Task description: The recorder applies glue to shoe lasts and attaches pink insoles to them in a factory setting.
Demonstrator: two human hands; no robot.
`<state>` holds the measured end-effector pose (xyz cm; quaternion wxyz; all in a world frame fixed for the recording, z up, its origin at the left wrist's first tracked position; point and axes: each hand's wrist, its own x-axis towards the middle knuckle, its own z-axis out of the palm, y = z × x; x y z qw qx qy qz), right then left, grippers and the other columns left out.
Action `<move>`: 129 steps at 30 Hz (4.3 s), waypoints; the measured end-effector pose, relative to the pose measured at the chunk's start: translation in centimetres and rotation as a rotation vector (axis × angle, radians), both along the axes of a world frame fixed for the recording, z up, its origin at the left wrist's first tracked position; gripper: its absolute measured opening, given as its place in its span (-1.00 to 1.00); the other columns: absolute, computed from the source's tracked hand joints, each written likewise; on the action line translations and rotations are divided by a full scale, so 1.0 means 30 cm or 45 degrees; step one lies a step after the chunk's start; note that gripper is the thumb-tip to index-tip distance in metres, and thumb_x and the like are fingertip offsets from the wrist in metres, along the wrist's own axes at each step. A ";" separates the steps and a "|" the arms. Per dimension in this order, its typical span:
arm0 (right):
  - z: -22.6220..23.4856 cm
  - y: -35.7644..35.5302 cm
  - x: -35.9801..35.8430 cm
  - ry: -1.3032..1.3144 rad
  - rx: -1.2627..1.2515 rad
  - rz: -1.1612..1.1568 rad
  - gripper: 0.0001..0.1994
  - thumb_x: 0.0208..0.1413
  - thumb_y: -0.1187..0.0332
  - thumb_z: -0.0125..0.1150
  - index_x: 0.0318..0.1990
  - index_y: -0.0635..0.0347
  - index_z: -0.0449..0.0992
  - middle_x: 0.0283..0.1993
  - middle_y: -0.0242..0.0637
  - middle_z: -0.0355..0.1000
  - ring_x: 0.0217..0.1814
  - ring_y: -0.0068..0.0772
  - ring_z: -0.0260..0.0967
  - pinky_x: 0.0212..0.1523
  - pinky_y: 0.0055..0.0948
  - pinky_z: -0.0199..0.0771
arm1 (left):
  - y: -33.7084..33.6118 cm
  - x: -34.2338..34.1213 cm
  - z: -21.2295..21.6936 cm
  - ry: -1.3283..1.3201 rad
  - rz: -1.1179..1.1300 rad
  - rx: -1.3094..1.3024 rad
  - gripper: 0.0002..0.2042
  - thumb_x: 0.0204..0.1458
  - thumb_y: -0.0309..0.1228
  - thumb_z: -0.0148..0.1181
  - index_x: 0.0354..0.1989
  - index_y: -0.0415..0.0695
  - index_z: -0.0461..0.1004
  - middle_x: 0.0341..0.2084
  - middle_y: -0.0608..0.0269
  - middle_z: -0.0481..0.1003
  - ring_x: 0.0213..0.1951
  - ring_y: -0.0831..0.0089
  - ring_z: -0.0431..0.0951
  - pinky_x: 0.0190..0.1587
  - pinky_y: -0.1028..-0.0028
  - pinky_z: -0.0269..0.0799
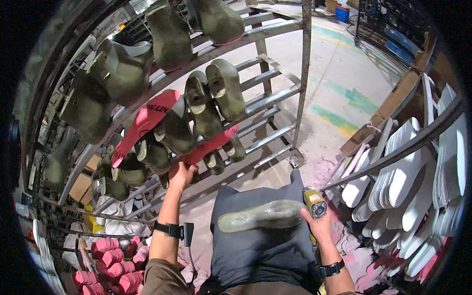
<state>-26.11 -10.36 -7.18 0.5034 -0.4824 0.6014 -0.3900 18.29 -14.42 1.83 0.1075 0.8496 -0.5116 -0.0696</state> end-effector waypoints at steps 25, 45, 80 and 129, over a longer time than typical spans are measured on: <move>0.026 0.081 -0.093 -0.248 -0.049 0.038 -0.64 -0.12 0.24 0.46 -0.24 0.27 0.50 -0.39 -0.45 0.43 -0.32 -0.65 0.31 -0.25 -0.52 0.38 | 0.466 -0.633 0.008 0.106 -0.545 0.055 -0.29 -0.28 -0.52 0.38 0.19 -0.12 0.31 0.13 0.01 0.36 0.19 -0.03 0.30 0.20 0.26 0.28; 0.067 0.105 -0.204 -0.131 0.043 0.165 -0.45 -0.05 0.11 0.41 0.04 0.24 0.45 -0.09 -0.30 0.50 -0.10 -0.53 0.39 0.00 -0.49 0.37 | 0.366 -0.618 0.021 0.157 -0.578 0.204 -0.30 -0.39 -0.59 0.44 0.11 -0.21 0.39 0.07 -0.06 0.41 0.15 0.16 0.40 0.19 0.41 0.28; 0.323 0.218 -0.060 0.145 -0.309 0.577 -0.55 -0.17 0.40 0.41 -0.05 0.24 0.49 -0.23 -0.17 0.54 -0.24 -0.33 0.52 -0.18 -0.46 0.47 | 0.414 -0.546 -0.050 -0.050 -0.741 0.023 -0.21 -0.37 -0.54 0.30 0.23 -0.10 0.24 -0.03 0.11 0.38 -0.06 0.02 0.39 -0.11 0.26 0.44; 0.143 0.281 -0.164 0.491 0.179 0.027 -0.53 -0.30 0.53 0.42 -0.12 0.47 0.48 -0.17 -0.13 0.51 -0.17 -0.32 0.45 -0.11 -0.36 0.44 | 0.611 0.665 0.730 0.116 0.430 -2.002 -0.69 0.06 -0.42 0.22 -0.03 -0.25 0.43 -0.31 0.19 0.51 -0.36 0.52 0.51 -0.37 0.57 0.42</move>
